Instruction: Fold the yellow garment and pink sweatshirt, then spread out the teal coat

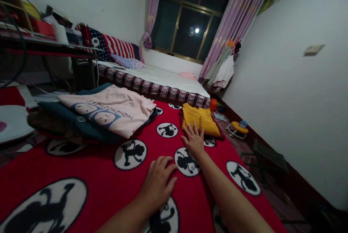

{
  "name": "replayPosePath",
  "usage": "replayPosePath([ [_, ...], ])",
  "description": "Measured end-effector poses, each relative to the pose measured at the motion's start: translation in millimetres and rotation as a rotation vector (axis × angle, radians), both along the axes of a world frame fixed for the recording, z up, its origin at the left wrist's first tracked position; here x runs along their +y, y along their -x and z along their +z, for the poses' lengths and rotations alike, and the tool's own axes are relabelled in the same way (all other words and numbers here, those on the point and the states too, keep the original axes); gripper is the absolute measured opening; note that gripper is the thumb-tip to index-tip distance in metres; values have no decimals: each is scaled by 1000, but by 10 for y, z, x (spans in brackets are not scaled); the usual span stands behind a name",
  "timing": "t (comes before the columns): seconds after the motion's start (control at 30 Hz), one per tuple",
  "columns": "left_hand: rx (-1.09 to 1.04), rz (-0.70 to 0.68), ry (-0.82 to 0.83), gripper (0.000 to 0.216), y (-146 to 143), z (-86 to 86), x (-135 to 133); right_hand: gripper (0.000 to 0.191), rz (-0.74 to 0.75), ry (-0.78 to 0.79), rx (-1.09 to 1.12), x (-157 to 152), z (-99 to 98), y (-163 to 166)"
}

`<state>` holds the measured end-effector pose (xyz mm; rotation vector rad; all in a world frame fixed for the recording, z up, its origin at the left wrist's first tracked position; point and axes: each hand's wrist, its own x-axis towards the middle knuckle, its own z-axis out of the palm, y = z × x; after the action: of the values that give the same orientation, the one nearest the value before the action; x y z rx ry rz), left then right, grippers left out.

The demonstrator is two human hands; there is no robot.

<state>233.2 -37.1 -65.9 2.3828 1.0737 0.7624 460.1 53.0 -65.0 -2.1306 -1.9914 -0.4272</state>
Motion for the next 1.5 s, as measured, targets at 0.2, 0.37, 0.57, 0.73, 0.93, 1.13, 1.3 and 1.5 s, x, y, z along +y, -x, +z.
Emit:
replayPosePath([
  [0.2, -13, -9, -34, 30, 40, 15, 8, 63, -38, 202, 166, -534, -62, 513],
  [0.37, -168, -13, 10, 19, 74, 5, -44, 53, -31, 117, 191, -1000, -122, 834],
  [0.57, -220, 87, -188, 29, 421, 385, 396, 48, 25, 77, 322, -1156, -144, 842],
  [0.73, 99, 513, -322, 34, 1230, 1043, 1427, 47, 26, 35, 364, -1133, -160, 825],
  [0.93, 403, 767, 24, 57, 1955, 1200, 2098, 43, 19, 7, 425, -1136, -152, 834],
  [1.13, 404, 741, 26, 36, 1900, 1111, 2090, 41, 16, -16, 469, -1142, -108, 845],
  [1.3, 2, 689, -264, 43, 1709, 1375, 1713, 34, 66, -99, 590, -1122, -138, 812],
  [1.5, -268, 195, -432, 17, 1623, 1313, 445, 37, 106, -392, 1174, -1066, -165, 710],
])
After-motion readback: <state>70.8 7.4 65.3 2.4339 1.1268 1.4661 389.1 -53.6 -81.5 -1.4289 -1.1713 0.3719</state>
